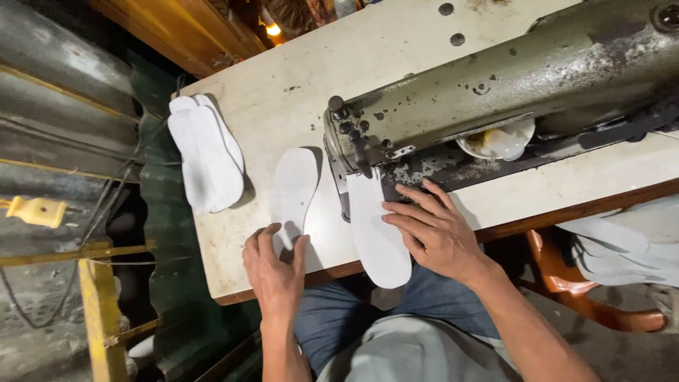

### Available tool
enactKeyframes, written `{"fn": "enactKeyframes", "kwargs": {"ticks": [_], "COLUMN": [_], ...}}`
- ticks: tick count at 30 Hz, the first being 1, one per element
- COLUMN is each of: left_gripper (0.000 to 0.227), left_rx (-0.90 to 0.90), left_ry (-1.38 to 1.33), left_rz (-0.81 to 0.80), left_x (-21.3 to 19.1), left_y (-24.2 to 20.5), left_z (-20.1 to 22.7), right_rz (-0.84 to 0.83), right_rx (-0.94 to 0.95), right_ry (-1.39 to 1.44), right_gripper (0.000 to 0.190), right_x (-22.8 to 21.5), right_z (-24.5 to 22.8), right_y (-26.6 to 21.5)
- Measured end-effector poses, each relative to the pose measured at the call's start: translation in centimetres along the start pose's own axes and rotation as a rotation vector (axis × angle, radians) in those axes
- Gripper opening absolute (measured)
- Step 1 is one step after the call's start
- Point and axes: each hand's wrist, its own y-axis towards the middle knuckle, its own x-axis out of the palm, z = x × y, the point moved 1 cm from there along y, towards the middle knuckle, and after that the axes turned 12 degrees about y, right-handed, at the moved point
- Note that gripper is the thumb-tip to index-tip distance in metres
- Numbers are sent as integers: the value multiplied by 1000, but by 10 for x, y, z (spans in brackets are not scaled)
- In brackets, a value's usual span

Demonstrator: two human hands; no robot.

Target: Stitching the edges of shoe insoles using an industrial sewing machine at a stitching station.

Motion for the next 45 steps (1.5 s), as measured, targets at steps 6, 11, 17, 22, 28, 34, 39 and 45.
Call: {"fn": "enactKeyframes", "kwargs": {"ticks": [6, 11, 17, 22, 28, 34, 39, 45], "left_gripper": [45, 29, 20, 37, 35, 55, 60, 58], "left_rx": [-91, -170, -39, 178, 366, 669, 678, 667], "left_ry": [-102, -367, -362, 79, -375, -209, -157, -134], "left_rz": [-115, -191, 173, 536, 75, -110, -53, -23], "left_x": [-4, -7, -34, -50, -21, 3, 5, 6], "left_y": [5, 15, 52, 69, 3, -26, -26, -26], "left_z": [8, -1, -33, -42, 22, 61, 63, 67], "right_rz": [-37, -22, -55, -82, -117, -111, -96, -89], "right_rx": [19, 10, 36, 30, 58, 64, 58, 61], "right_ry": [-27, -14, -8, -38, -67, -60, -68, -63], "right_gripper": [34, 33, 35, 37, 38, 37, 36, 35], "right_x": [2, 4, 3, 3, 5, 3, 5, 4], "right_z": [3, 3, 6, 8, 8, 8, 7, 5], "right_y": [-5, -5, -9, -9, -7, -7, -7, -6]}}
